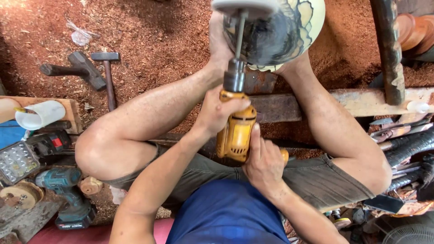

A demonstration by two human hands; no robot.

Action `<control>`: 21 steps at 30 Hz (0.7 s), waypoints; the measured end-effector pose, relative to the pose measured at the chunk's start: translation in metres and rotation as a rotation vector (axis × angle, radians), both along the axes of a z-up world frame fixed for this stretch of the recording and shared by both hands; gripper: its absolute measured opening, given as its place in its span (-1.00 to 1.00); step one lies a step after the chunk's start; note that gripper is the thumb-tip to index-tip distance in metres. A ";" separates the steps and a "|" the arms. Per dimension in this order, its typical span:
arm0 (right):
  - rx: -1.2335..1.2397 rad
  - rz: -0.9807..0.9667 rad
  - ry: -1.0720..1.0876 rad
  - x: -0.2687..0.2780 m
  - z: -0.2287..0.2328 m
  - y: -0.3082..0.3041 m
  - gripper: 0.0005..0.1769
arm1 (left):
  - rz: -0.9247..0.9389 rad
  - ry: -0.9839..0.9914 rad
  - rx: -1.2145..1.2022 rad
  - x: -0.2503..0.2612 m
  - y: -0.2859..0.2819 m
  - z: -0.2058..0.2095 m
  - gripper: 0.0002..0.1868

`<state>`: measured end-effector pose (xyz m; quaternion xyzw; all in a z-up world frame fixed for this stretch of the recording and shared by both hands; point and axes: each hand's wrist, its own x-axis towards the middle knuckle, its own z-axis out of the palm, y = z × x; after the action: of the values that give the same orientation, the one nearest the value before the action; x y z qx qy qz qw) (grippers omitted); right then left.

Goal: Polishing and finishing a wooden decorative vase using a rotary tool with a buffing wheel attachment.

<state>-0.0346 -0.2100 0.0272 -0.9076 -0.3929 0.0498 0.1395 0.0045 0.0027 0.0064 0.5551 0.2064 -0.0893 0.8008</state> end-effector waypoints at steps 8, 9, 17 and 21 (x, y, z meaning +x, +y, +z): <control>0.022 -0.012 -0.009 0.008 0.000 0.004 0.20 | -0.017 -0.032 0.036 0.013 0.001 0.001 -0.74; 0.003 -0.025 0.001 0.012 -0.002 0.005 0.18 | -0.005 -0.038 -0.024 0.021 0.005 0.006 -0.77; 0.041 0.006 0.007 -0.004 0.002 0.002 0.18 | -0.025 -0.059 -0.018 -0.001 0.000 -0.004 -0.80; 0.018 0.025 0.060 -0.019 -0.003 -0.007 0.17 | -0.022 0.004 0.052 -0.023 -0.008 -0.008 -0.77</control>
<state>-0.0535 -0.2175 0.0242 -0.8994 -0.4002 0.0751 0.1587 -0.0182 -0.0051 -0.0020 0.5776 0.2040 -0.0938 0.7848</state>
